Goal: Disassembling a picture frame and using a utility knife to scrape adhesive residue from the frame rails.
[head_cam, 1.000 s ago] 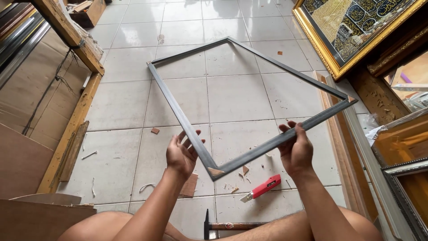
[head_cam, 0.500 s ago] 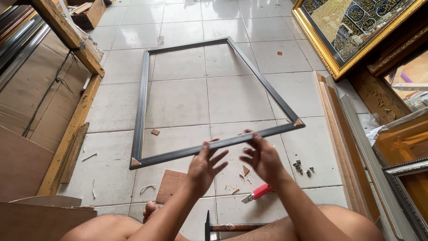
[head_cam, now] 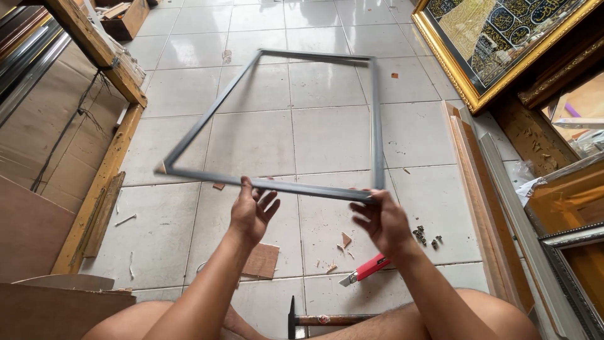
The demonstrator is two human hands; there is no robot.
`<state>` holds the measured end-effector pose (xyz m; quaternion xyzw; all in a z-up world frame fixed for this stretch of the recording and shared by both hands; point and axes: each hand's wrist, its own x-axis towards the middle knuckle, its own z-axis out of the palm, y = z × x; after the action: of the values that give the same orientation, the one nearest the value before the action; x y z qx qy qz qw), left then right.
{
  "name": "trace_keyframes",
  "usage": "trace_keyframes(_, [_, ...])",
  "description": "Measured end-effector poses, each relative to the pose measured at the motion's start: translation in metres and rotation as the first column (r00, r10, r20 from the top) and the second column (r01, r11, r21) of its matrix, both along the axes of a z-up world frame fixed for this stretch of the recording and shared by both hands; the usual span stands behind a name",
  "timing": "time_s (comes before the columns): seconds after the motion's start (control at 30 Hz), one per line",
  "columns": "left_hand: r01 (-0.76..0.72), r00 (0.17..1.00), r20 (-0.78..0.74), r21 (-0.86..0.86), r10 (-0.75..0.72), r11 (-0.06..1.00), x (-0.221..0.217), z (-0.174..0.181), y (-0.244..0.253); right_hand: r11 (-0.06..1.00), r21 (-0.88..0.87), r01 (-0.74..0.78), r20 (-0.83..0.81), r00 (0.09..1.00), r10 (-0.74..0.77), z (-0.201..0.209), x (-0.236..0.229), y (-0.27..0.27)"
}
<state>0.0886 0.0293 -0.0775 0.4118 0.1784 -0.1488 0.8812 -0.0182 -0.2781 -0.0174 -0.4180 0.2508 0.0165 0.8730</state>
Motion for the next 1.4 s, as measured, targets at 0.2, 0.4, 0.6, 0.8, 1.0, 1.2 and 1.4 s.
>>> trace_keyframes(0.2, [0.261,0.965,0.016,-0.068,-0.26,0.963,-0.073,0.099,-0.065,0.899,-0.229,-0.374,0.026,0.921,0.389,0.0,-0.017,0.049])
trace_keyframes(0.4, [0.04,0.996,-0.086,0.072,-0.034,0.997,-0.048,0.048,-0.043,0.941,-0.058,-0.334,0.188,0.922,0.339,-0.015,0.011,0.024])
trace_keyframes(0.6, [-0.021,0.976,-0.21,0.145,0.051,0.989,-0.004,-0.017,0.015,0.986,0.029,-0.163,0.24,0.959,0.151,0.048,0.033,-0.001])
trace_keyframes(0.8, [0.064,0.985,-0.17,0.178,-0.034,0.982,0.008,0.01,0.038,0.988,0.01,-0.153,0.296,0.944,0.143,0.022,0.041,-0.053])
trace_keyframes(1.0, [-0.102,0.995,-0.009,-0.06,0.101,0.993,-0.005,0.042,0.033,0.976,0.182,-0.122,0.412,0.911,0.037,-0.006,0.056,-0.071])
trace_keyframes(1.2, [0.393,0.918,-0.039,0.226,-0.394,0.892,-0.085,0.068,-0.05,0.937,0.011,-0.349,0.355,0.877,0.323,-0.026,0.042,-0.002])
trace_keyframes(1.4, [0.299,0.951,0.091,-0.033,-0.295,0.954,-0.062,0.07,-0.049,0.947,0.011,-0.322,0.142,0.938,0.317,-0.019,0.024,0.032])
